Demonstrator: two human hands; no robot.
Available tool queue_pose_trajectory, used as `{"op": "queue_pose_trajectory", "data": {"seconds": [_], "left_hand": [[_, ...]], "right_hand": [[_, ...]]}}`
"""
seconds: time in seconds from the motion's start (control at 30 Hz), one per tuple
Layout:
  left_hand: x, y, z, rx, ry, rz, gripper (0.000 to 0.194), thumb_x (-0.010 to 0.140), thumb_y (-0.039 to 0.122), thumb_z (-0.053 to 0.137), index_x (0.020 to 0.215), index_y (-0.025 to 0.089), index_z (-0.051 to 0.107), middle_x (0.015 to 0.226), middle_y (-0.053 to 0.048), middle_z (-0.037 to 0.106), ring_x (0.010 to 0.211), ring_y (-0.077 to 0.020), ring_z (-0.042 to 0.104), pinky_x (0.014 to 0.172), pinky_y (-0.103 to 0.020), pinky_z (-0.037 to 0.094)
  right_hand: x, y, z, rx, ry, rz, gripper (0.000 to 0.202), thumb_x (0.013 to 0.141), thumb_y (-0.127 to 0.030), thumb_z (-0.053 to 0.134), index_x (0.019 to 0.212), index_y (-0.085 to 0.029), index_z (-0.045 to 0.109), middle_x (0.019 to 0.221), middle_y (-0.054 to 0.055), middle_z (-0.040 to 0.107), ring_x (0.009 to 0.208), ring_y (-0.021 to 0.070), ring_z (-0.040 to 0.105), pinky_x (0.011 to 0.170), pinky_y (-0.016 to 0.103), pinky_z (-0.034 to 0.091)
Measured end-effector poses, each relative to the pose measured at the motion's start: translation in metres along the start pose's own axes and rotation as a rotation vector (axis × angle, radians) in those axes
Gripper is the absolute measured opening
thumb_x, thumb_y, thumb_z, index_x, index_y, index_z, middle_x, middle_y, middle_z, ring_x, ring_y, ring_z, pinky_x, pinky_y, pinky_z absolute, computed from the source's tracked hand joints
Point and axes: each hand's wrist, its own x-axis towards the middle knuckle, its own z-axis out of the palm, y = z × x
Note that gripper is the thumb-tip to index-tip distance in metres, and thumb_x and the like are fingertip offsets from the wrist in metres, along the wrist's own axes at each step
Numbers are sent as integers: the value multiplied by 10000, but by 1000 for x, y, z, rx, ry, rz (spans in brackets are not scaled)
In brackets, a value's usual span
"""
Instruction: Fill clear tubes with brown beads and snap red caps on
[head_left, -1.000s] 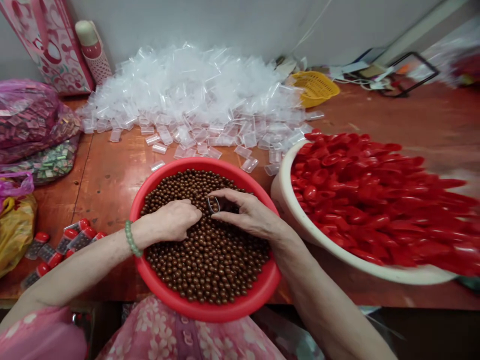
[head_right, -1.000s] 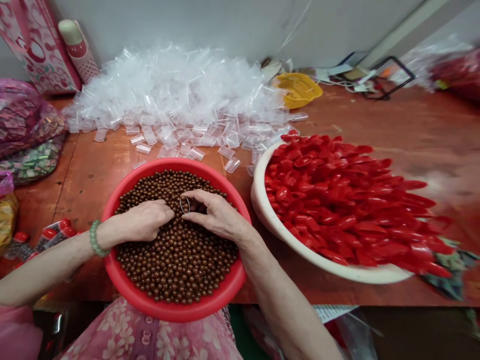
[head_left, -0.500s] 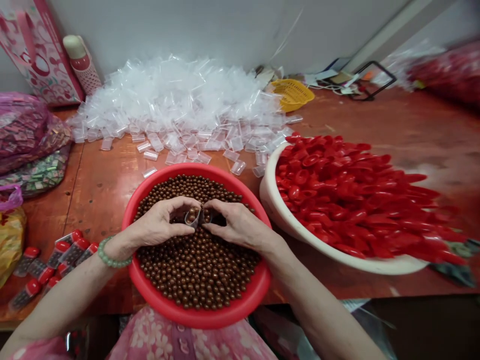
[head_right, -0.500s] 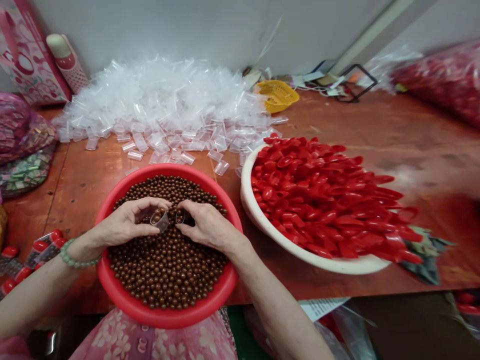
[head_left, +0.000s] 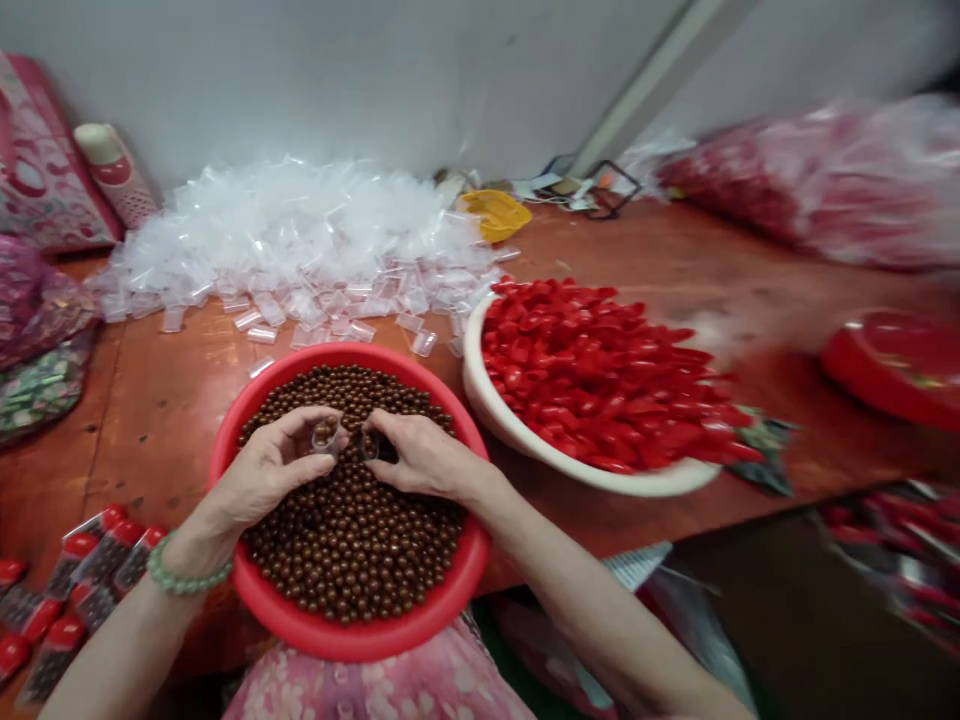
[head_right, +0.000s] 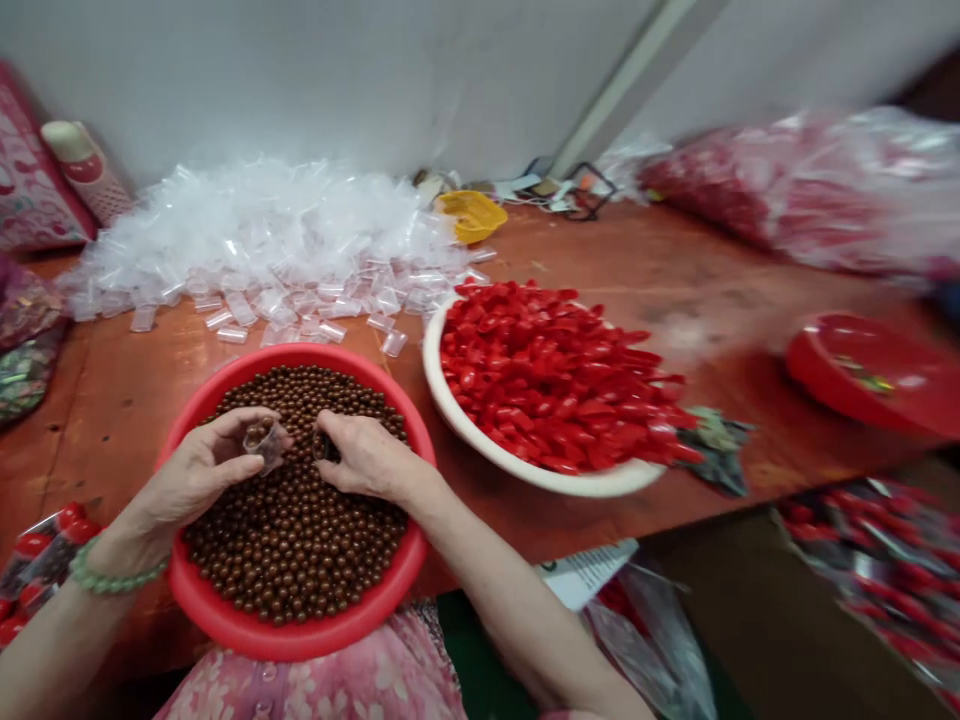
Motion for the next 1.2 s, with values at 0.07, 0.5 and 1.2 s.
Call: {"op": "queue_pose_trajectory", "data": {"seconds": [0.07, 0.5, 1.2], "left_hand": [[0, 0, 0, 39, 9, -36, 428, 752, 244, 768, 1160, 238, 636, 1101, -41, 708, 1029, -185, 658, 975, -333, 467], [-5, 8, 4, 213, 196, -154, 511, 698, 349, 796, 1159, 189, 644, 1072, -61, 717, 976, -204, 665, 961, -359, 491], [0, -1, 7, 186, 153, -165, 448, 715, 297, 773, 1125, 180, 635, 1033, -52, 680, 936, -173, 644, 891, -313, 480]], "right_hand": [[1, -2, -3, -19, 1, 4, 155, 778, -207, 601, 917, -184, 536, 862, 46, 650, 781, 188, 608, 684, 269, 418], [-42, 39, -47, -107, 442, 190, 191, 919, -230, 476, 1039, -190, 620, 976, 104, 647, 954, 244, 607, 906, 411, 490], [-43, 138, -64, -608, 215, 549, 477, 813, -371, 582, 1252, -187, 570, 1247, 234, 470, 997, 410, 556, 703, 512, 507]]}}
